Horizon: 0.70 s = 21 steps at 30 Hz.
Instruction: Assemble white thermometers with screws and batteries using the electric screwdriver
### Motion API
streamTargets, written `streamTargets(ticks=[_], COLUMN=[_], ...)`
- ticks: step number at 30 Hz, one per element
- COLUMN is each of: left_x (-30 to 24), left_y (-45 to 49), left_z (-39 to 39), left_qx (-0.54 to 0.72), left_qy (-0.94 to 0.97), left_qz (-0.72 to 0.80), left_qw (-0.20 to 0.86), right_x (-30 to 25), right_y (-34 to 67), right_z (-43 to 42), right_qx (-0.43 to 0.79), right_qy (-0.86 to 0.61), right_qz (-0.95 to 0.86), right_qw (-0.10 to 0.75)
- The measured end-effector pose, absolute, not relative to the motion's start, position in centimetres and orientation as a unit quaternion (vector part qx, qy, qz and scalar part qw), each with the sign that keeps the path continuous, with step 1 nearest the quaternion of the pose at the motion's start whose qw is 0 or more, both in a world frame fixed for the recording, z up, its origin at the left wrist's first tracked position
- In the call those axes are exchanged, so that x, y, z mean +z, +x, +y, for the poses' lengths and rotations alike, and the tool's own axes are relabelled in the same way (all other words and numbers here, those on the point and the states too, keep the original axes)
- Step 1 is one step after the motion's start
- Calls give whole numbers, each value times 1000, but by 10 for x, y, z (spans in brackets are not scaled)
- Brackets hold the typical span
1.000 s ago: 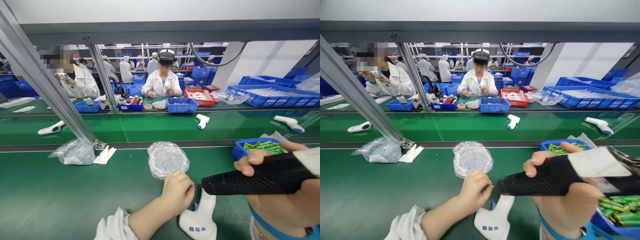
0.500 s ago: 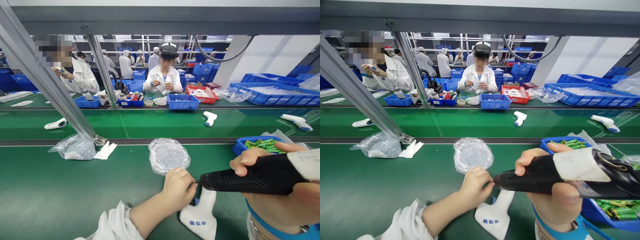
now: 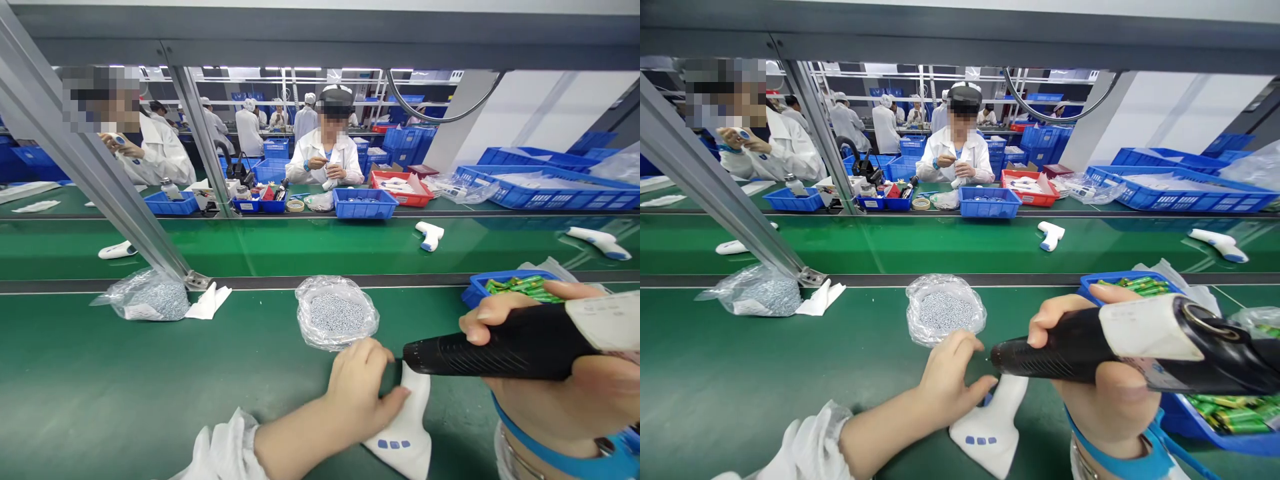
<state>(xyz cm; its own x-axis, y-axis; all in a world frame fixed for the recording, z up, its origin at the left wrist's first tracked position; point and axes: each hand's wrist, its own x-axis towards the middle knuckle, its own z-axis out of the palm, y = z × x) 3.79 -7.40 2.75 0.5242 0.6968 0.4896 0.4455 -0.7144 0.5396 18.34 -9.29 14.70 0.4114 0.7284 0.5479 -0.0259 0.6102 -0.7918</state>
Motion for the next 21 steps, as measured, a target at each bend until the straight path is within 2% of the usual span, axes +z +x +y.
streamTargets(ticks=[7, 11, 21], left_x=[13, 3, 3], left_y=[38, 37, 37], left_z=[-106, -107, -110], left_qx=[285, 243, 236], left_qy=[940, 953, 951], left_qz=[159, 162, 175], left_qw=[96, 79, 96], right_x=[134, 126, 121], right_y=[198, 198, 196], right_z=[-84, -79, -71], right_qx=[234, 228, 241], right_qy=[-398, -403, -408], right_qz=[-502, -528, -539], right_qw=[732, 711, 697])
